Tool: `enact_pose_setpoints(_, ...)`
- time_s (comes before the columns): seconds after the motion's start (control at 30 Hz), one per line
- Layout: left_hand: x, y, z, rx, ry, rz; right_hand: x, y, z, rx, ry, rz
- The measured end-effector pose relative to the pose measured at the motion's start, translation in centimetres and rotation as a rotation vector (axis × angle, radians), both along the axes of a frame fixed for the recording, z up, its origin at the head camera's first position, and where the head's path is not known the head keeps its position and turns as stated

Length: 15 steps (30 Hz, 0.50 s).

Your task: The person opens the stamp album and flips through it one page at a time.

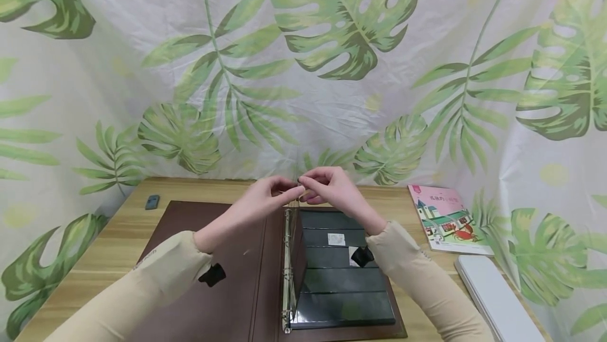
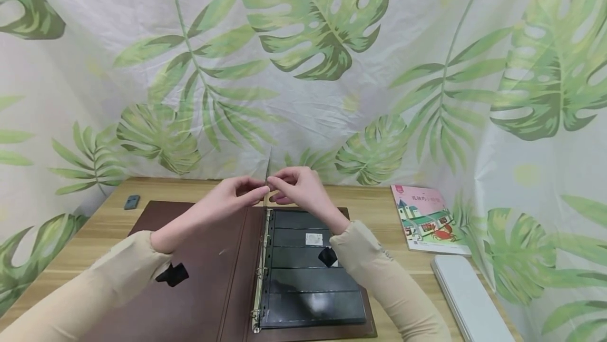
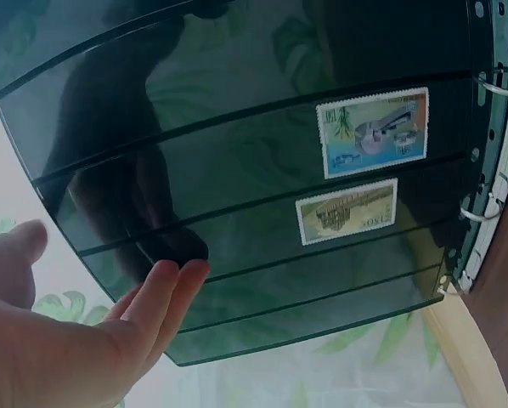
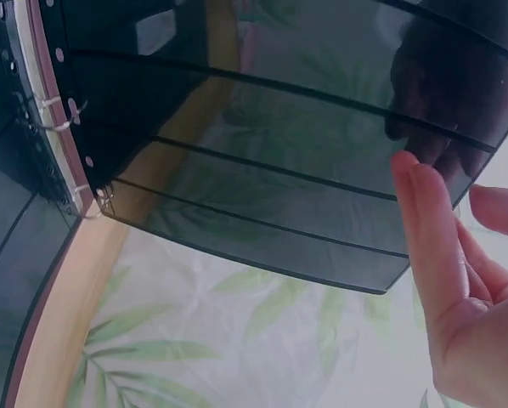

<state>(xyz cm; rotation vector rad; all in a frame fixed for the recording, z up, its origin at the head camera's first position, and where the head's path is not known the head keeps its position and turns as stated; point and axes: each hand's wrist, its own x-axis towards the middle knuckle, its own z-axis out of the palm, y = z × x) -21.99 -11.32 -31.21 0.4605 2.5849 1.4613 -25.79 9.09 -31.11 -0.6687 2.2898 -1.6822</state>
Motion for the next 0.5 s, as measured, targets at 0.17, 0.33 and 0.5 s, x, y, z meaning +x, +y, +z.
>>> enact_pose_setpoints(0.17, -0.3, -1.7, 0.4, 0.056, -0.112, -0.008, 0.4, -0.4, -0.4, 0.033, 0.028, 0.011)
enact_pose_setpoints(0.33, -0.1, -4.5, 0.5, 0.067, -0.164, 0.007, 0.6, 0.3, -1.5, 0.148, 0.169, -0.013)
enact_pose_setpoints(0.5, 0.9, -8.5, -0.4, 0.063, -0.243, 0.039, 0.0, 1.9, -3.8, 0.248, 0.286, -0.086)
